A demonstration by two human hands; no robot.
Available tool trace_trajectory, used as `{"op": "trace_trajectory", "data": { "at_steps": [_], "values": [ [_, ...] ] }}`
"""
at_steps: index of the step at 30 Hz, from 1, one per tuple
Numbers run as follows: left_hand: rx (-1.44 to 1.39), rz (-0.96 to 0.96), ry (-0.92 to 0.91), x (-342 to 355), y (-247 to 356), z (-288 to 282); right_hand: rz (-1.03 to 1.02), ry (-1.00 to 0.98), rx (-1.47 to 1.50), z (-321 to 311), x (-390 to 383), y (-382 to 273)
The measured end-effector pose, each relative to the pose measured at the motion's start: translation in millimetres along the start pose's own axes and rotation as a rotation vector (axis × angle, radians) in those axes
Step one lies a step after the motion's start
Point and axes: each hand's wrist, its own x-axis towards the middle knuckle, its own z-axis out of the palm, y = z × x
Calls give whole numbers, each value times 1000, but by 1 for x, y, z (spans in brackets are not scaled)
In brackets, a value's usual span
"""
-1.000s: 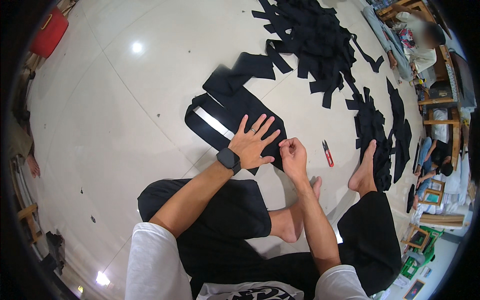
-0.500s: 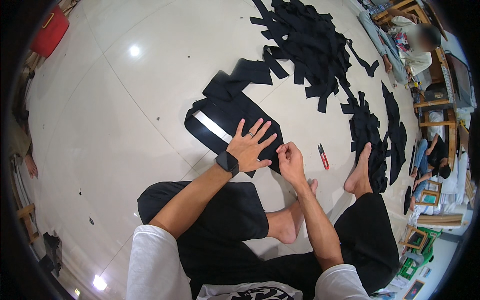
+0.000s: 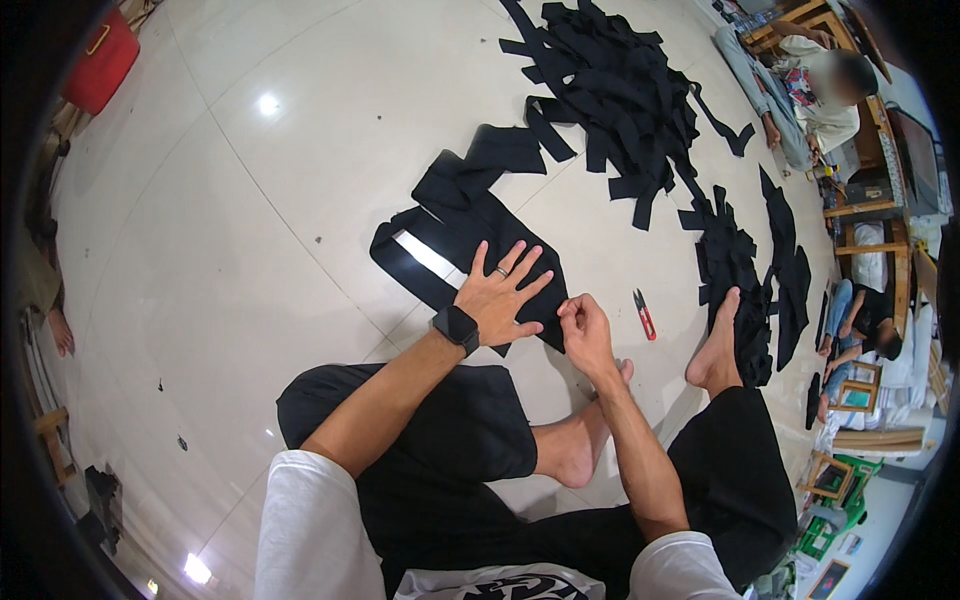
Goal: The person sits on the floor and uses a red utility knife to cut long strips of black fabric into smaller pieces. They repeatedly pick up fabric strips, cut them, and place the cut pieces onto a growing pile on the floor.
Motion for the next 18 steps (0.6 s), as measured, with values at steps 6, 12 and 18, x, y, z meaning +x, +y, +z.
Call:
{"op": "trace_trajectory", "data": {
  "at_steps": [6,12,18],
  "values": [
    [-245,-35,47,3,-20,-10,124,-15,367,-2,10,-1],
    [-18,-186,108,-2,-31,-31,246,97,798,16,15,-34],
    [28,-285,9,-4,-39,-33,225,173,818,20,19,-29]
  ]
}}
